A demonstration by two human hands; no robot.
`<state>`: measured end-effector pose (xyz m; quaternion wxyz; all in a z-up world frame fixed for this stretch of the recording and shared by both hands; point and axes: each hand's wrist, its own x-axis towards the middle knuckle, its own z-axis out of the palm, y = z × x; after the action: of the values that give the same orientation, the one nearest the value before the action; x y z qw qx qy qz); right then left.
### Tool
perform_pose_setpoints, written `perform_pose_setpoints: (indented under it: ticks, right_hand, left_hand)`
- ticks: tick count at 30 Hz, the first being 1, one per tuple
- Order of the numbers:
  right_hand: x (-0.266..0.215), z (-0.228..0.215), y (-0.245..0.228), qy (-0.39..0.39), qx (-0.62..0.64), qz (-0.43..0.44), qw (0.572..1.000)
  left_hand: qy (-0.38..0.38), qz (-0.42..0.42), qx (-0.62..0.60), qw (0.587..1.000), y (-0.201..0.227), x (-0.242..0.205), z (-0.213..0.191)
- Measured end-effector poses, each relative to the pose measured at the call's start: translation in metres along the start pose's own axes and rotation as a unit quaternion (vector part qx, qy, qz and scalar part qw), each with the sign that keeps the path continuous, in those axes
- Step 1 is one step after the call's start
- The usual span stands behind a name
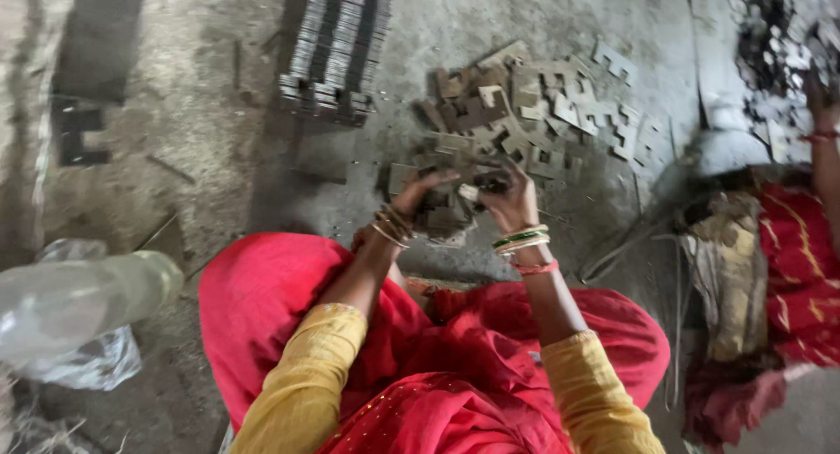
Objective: The person sits on the floor and assembles small metal brackets by inserting pins into holes and stacking the finished units. The person handles the parts by hand, picks them from a pile, aligns them, and places the assembled pieces into a growing stack.
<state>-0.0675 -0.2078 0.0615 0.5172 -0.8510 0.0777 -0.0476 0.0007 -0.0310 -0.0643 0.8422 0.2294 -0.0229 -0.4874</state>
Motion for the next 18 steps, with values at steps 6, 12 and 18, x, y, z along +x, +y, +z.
perform_pose_setpoints:
  ticks: [6,12,18]
  right_hand:
    - [0.018,0.002,0.009,-0.042,0.271,0.107,0.956]
    - [0.028,0.045,-0.035,0.024,0.165,-0.071,0.984]
    - [0.020,0.131,-0.077,0.215,-0.075,-0.202,0.952]
  left_hand:
    - [0.127,0.181,0.118,0.968,0.021,-0.012,0.017]
    - [0.086,0.335,0.414,0.842,0.127,-0.047,0.053]
    - [0.079,0.091,0.805,0.581,0.234,-0.073,0.087]
